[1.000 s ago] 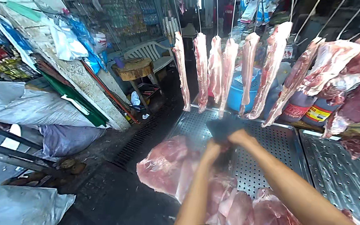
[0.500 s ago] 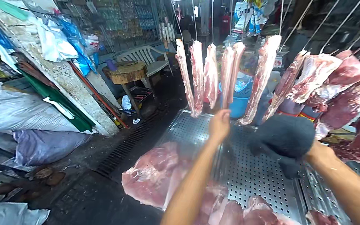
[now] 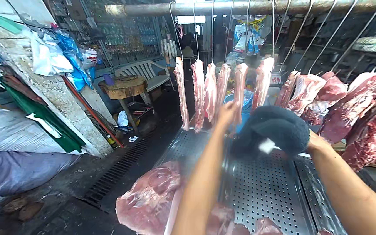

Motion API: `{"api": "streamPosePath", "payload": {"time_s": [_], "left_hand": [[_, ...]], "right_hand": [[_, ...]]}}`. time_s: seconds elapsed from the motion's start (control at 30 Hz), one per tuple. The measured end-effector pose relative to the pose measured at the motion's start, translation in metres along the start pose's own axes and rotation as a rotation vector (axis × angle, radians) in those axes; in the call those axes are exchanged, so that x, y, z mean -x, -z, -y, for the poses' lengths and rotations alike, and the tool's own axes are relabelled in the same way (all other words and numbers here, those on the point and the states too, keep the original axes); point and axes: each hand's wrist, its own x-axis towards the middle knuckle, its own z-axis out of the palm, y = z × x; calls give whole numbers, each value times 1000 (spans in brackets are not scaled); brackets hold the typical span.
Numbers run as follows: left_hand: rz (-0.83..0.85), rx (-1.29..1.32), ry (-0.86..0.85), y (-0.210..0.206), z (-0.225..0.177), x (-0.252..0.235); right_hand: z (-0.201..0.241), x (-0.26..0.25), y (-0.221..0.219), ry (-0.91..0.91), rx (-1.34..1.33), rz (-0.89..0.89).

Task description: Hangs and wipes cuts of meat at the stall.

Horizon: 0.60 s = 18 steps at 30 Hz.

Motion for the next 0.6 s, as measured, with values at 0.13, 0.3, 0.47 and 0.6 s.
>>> {"api": "streamPosePath", "payload": {"time_s": [0.13,0.3,0.47,0.6], "left_hand": [[-40,54,-98,-8,6,39],[-62,135,-39,-10,2,75],[-16,39,19,11,2,87],[121,-17,145,16,29,104]], "right_hand": [[46,-51,-29,-139,80,-143],[77,-112,-75,132,-105,-228],[69,-147,-104,198,452,-204],[53,-148,-108,236,284,-304]]}}
